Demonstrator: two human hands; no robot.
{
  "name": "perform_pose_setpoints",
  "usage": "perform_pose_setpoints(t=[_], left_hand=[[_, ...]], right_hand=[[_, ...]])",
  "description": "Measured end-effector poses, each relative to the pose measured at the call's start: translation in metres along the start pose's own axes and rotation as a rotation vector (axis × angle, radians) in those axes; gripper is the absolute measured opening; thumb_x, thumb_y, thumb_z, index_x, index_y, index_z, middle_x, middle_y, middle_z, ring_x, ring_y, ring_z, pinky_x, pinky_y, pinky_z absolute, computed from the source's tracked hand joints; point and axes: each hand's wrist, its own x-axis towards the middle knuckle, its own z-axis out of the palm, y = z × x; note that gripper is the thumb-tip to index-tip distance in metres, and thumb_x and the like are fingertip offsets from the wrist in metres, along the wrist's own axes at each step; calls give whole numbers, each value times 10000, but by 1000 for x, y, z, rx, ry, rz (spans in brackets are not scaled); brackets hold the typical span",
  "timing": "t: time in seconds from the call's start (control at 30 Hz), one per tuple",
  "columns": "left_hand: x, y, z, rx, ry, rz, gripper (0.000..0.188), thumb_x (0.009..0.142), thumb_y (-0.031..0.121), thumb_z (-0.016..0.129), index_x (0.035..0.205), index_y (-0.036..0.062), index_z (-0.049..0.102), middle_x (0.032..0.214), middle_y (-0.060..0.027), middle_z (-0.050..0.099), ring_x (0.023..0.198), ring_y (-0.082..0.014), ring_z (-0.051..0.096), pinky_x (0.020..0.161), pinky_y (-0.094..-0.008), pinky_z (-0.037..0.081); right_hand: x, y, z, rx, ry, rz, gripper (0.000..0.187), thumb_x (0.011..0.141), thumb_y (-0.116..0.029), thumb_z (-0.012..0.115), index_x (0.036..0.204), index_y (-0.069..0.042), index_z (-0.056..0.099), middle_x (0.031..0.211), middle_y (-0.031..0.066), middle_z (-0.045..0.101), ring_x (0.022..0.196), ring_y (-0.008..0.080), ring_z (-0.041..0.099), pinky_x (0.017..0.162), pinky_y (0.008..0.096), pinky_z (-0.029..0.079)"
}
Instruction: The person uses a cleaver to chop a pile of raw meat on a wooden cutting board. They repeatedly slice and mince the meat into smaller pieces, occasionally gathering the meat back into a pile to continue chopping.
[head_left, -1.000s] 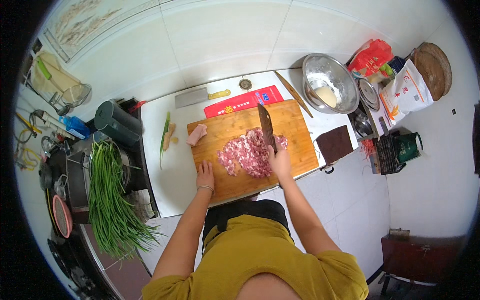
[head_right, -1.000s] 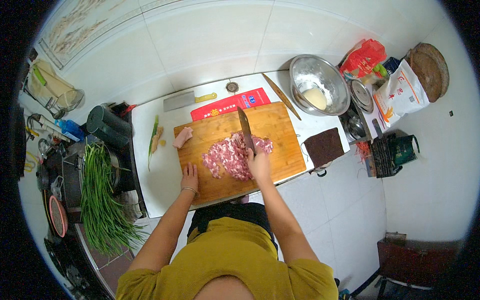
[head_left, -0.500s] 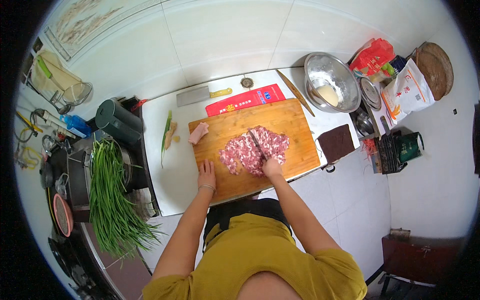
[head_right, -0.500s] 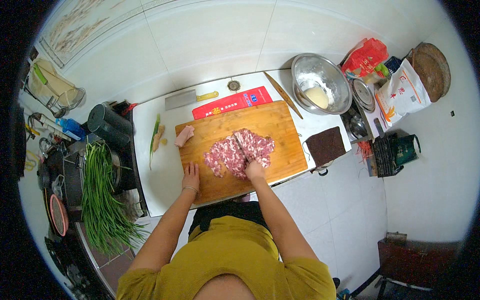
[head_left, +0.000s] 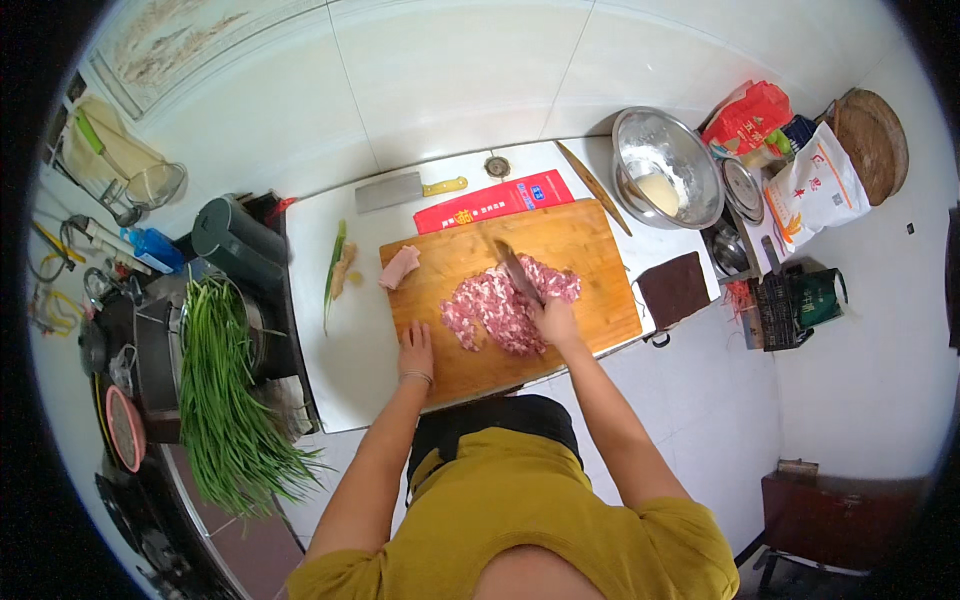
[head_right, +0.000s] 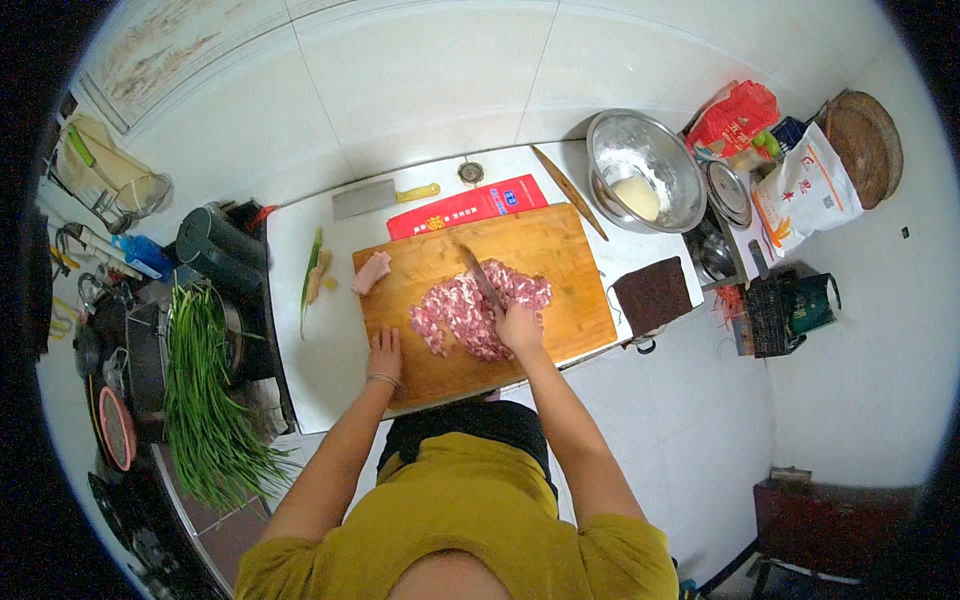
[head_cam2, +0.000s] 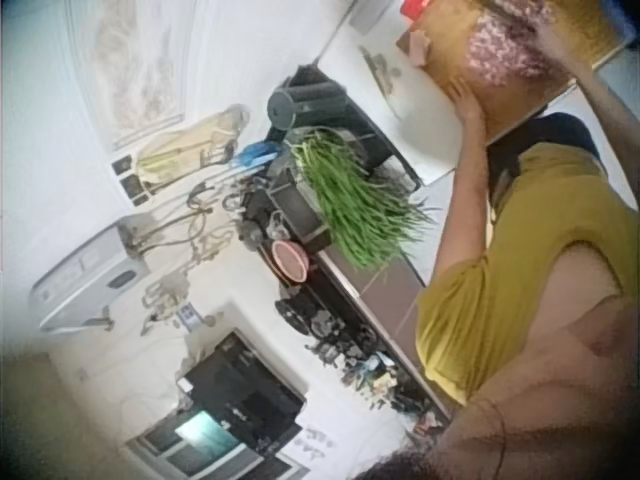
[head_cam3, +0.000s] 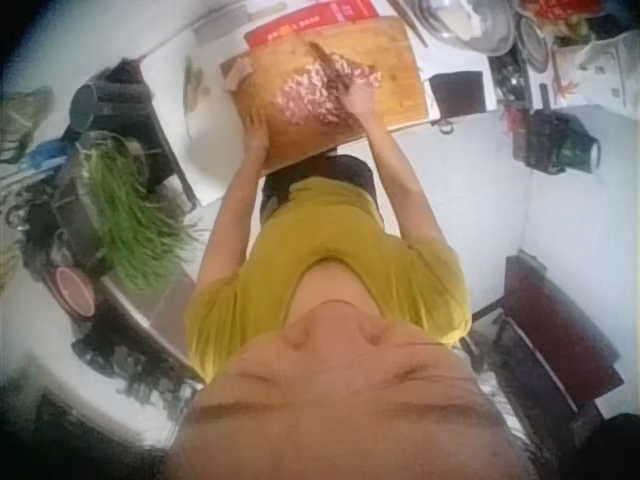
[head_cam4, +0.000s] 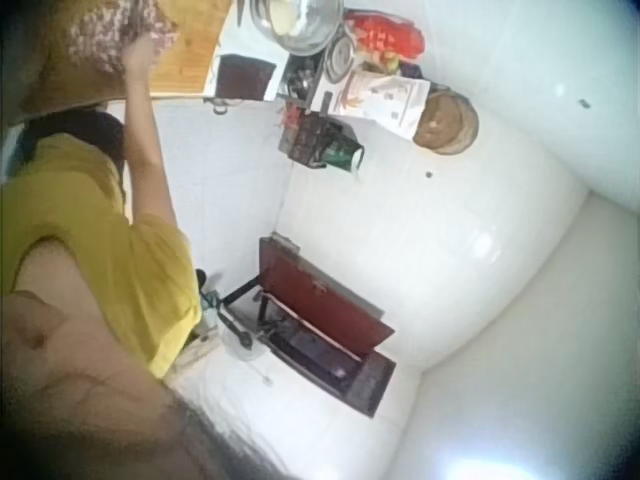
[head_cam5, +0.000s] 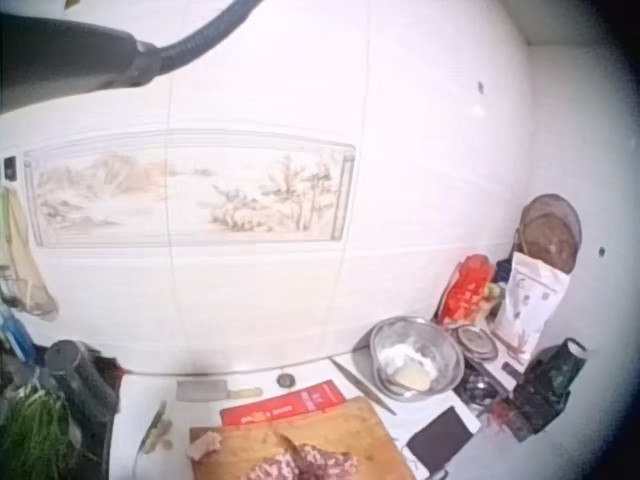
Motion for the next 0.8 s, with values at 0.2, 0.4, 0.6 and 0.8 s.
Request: perform_pose_setpoints(t=[0.2, 0.4, 0.6, 0.8], left_hand=[[-8, 6, -36, -17, -81, 46, 633, 848, 130, 451, 1393, 60, 135, 1455, -140, 94, 1301, -311, 206, 1049, -358, 248], [11, 0, 37, 35, 132, -1, 792, 759, 212, 604, 1388, 62, 146, 1454, -147, 85, 1304, -316, 200, 1035, -362, 277], [-1, 0, -11, 14, 4, 49, 858, 718, 231, 655, 1390, 71, 145, 1452, -148, 92, 1306, -314, 194, 1022, -366, 299], [2, -2, 17, -22, 136, 1, 890, 694, 212, 677, 1391, 73, 141, 1452, -145, 98, 1302, -316, 204, 1026, -357, 295]], right_hand=[[-10, 22, 58, 114, 353, -74, 281, 854, -240, 496, 906, 17, 596, 751, 272, 584, 726, 414, 589, 637, 449, 470], [-22, -28, -21, 29, 66, -30, 306, 835, -246, 512, 911, 42, 584, 769, 290, 582, 759, 418, 586, 668, 475, 466], [-7, 21, 66, -12, 17, 84, 362, 809, -300, 538, 890, 47, 603, 777, 289, 583, 783, 404, 595, 692, 493, 461], [-20, -27, -1, 100, 138, -78, 319, 836, -277, 515, 922, 19, 598, 720, 281, 576, 733, 439, 572, 642, 482, 455]])
